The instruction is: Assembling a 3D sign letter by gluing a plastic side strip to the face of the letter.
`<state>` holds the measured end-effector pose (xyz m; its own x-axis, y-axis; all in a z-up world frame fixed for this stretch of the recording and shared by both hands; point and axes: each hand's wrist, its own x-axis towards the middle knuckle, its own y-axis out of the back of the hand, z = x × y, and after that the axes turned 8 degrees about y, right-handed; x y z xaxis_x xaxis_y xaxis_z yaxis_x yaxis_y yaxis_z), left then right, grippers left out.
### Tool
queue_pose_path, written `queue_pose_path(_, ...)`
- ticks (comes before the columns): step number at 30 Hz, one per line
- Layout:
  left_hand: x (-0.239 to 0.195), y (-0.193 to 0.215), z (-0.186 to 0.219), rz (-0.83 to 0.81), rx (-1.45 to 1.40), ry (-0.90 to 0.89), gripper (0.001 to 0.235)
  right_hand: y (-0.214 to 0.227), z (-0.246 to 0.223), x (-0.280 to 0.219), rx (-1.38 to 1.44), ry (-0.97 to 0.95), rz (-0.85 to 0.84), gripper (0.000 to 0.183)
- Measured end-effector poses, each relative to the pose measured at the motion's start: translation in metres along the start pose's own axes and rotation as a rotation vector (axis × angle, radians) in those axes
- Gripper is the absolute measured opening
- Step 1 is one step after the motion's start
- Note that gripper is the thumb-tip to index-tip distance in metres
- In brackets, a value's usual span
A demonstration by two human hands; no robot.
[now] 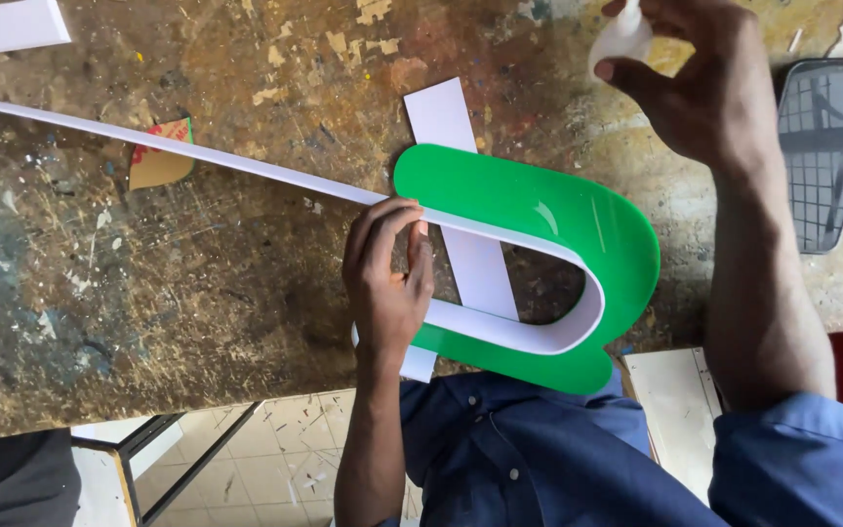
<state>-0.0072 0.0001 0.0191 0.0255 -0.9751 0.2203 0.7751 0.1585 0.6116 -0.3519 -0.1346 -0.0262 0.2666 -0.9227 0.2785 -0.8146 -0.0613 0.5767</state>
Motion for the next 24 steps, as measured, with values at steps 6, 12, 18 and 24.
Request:
queue_pose_path(6, -0.005, -0.003, -0.004, 0.032, 0.006, -0.018, 0.012, 0.002, 0.009, 0.002, -0.070, 0.048, 0.064, 0.057)
queue_pose_path(12, -0.008, -0.005, -0.010, 0.045, -0.023, -0.037, 0.012, 0.005, -0.067, -0.049, -0.133, 0.078, 0.236, 0.044)
queue_pose_path(18, 0.002, -0.004, -0.007, 0.002, -0.068, -0.109, 0.011, 0.007, -0.158, -0.051, 0.124, 0.143, 0.041, 0.029)
queue_pose_path(24, 0.012, -0.021, -0.013, -0.032, -0.119, -0.182, 0.012, -0.023, -0.172, -0.050, -0.093, 0.167, -0.273, 0.018)
